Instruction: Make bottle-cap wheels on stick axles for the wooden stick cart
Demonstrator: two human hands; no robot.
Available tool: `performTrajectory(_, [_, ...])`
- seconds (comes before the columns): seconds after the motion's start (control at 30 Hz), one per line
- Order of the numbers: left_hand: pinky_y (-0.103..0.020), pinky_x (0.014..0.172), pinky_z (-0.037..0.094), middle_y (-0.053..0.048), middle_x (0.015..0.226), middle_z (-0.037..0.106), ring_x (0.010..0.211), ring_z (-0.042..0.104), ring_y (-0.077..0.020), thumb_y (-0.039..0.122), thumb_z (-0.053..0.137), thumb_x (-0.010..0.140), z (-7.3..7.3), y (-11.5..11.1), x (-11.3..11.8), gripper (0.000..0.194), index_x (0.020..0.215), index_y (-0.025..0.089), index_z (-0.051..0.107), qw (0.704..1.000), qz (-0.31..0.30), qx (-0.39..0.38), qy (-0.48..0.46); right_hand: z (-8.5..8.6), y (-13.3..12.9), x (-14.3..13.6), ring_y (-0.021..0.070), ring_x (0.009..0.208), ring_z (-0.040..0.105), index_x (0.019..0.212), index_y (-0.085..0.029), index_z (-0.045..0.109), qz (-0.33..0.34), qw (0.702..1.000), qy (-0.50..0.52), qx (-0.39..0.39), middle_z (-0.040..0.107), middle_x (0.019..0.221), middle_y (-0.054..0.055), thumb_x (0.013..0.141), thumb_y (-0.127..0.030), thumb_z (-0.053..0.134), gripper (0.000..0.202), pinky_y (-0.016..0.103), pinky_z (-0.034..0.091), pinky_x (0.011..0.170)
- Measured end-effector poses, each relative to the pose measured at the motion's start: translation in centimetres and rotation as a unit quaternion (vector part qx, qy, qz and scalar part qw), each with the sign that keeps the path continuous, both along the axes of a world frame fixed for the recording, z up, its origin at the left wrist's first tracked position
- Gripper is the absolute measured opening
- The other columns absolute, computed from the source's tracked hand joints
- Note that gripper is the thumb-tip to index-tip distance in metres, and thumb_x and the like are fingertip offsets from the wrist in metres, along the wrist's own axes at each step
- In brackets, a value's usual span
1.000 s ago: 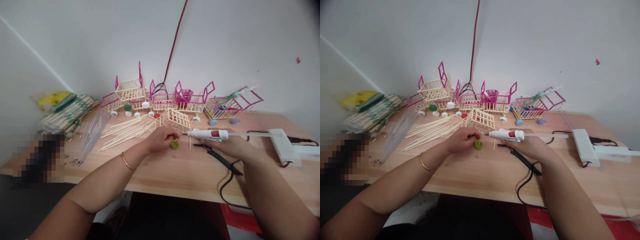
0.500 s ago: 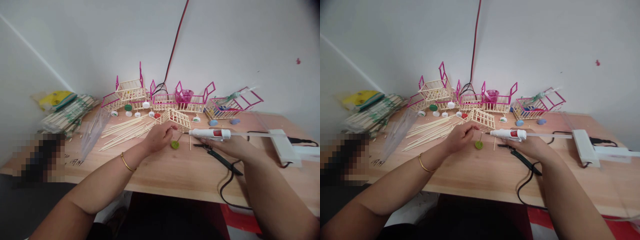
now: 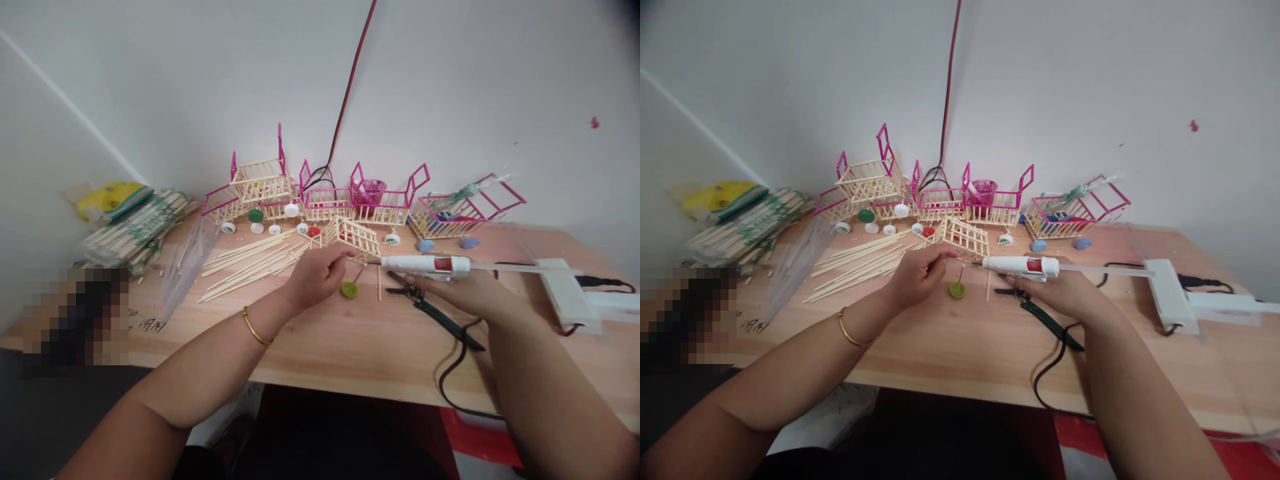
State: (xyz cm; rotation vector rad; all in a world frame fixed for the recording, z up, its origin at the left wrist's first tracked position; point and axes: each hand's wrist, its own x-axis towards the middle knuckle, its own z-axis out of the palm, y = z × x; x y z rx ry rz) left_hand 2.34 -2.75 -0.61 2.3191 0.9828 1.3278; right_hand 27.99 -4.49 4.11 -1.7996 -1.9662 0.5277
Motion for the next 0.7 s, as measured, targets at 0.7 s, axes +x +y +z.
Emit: performTrajectory(0.7, [-0.022,0.059,0.044,-0.002,0.076,0.067,0.056,0.054,-0.0086,0.016,0.043,0.090,0.22,-0.15,-0.07,0.022,0.102,0.016,0.061,1.000,0.006,-0.003,0.004,0.16,-0.01,-0.16,0.0281,0.080,0.068,0.079,-0.024,0.070,-0.008,0.999,-0.003,-0.050,0.075,0.085,0.003,0.068,-0.049,0.064,0.027,0.036,0.055,0.067])
